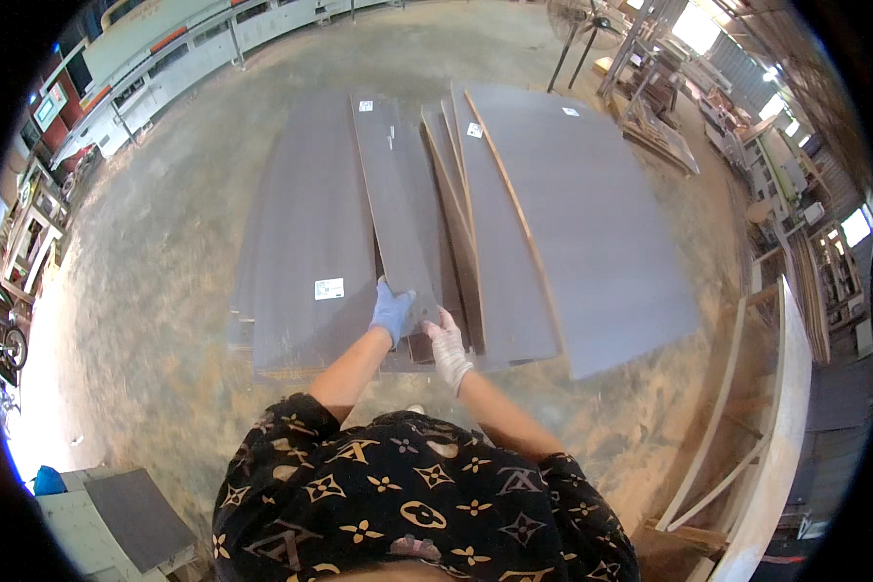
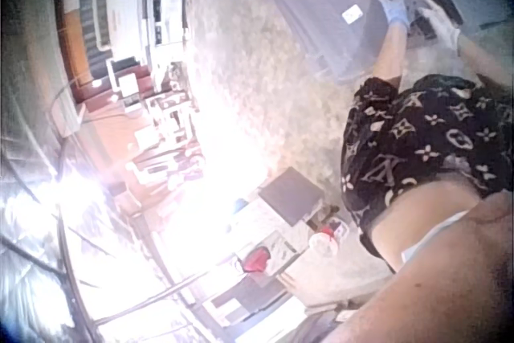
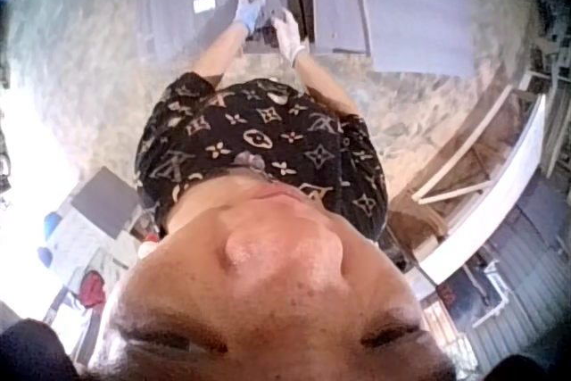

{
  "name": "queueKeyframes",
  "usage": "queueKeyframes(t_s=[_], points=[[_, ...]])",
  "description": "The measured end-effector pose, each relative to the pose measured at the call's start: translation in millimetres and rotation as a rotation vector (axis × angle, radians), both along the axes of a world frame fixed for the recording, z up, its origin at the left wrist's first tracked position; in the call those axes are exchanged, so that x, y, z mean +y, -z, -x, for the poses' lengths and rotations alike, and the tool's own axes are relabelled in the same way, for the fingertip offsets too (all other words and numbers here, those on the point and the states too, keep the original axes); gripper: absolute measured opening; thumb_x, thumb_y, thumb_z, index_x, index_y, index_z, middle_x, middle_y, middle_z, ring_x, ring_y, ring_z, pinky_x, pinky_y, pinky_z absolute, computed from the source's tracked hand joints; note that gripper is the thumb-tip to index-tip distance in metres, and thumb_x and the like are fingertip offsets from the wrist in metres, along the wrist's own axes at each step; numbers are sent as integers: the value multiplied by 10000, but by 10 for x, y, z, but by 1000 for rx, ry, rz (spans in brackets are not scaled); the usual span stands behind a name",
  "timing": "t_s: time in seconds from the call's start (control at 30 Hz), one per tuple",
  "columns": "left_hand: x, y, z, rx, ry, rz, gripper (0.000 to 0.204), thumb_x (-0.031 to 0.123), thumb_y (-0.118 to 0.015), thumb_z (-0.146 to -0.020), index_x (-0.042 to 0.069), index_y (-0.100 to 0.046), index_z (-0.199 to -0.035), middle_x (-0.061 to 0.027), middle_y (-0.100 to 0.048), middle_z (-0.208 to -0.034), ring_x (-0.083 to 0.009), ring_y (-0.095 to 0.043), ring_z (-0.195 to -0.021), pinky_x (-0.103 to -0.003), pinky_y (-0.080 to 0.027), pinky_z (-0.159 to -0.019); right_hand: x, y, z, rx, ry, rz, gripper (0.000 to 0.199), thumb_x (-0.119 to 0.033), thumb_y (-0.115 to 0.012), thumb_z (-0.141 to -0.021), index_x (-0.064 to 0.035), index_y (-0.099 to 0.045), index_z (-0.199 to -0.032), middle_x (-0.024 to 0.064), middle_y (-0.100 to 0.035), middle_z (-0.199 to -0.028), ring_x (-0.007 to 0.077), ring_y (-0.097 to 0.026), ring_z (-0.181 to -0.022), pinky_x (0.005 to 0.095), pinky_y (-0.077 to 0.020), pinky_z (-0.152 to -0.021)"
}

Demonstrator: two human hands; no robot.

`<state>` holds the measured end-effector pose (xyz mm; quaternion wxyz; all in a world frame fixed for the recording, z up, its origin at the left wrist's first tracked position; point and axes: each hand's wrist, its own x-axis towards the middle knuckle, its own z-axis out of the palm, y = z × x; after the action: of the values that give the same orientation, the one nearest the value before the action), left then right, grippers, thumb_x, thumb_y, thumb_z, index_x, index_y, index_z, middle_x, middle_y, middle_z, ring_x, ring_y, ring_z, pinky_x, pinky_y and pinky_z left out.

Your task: The person applies small white labels to the surface of large grey wood panels in a workshop. They peel labels from a roll, place them on the panels, and then move the labeled panels to a nearby rack.

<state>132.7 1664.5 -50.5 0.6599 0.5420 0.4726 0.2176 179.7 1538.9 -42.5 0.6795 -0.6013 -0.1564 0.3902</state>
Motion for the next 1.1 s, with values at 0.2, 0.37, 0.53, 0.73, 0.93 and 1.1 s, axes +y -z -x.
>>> queueKeyframes(t_s=[0.2, 0.37, 0.53, 0.73, 0.93, 1.1], points=[[-110, -287, 190, 376, 299, -454, 870, 236, -683, -721, 91, -159, -1400, -277, -224, -1392, -369, -320, -1264, -360, -295, -1032, 83, 91, 109, 46, 48, 210, 480, -228, -552, -861, 7, -402, -1252, 96, -550, -1070, 183, -486, -991, 283, -377, -874], [-256, -556, 277, 395, 317, -771, 855, 258, -709, -708, 130, -212, -1392, -204, -355, -1356, -330, -376, -1236, -372, -341, -1001, 58, 36, -41, -93, 106, 267, 328, -257, -536, -874, -11, -528, -1091, 100, -605, -918, 186, -561, -827, 299, -439, -777], [-233, -613, 248, 133, 362, -847, 716, 240, -680, -736, 125, -323, -1346, -138, -384, -1345, -310, -363, -1242, -373, -329, -1011, -351, 137, 29, 708, 215, -131, 304, -307, -536, -872, -96, -515, -1089, 37, -558, -991, 179, -531, -880, 351, -428, -782], [-226, -381, 316, 491, 666, -1170, 616, 391, -587, -782, 137, -389, -1308, -157, -347, -1354, -341, -285, -1271, -436, -212, -1061, -710, 492, 195, 683, 296, -139, 301, -310, -601, -835, -127, -496, -1051, 30, -545, -997, 184, -534, -870, 361, -455, -796], [-280, -382, 364, 533, 725, -1290, 672, 497, -583, -753, 160, -406, -1308, -164, -321, -1372, -351, -251, -1286, -454, -170, -1070, -565, 512, -72, 621, 550, 100, 302, -326, -684, -762, -152, -531, -955, 1, -561, -882, 165, -525, -794, 345, -460, -740], [-361, -532, 348, 647, 886, -1225, 816, 586, -599, -690, 170, -356, -1348, -170, -214, -1429, -354, -144, -1329, -466, -84, -1084, -528, 345, -65, 620, 473, -61, 360, -255, -660, -784, -97, -493, -1060, 42, -553, -992, 213, -517, -914, 365, -458, -770]])
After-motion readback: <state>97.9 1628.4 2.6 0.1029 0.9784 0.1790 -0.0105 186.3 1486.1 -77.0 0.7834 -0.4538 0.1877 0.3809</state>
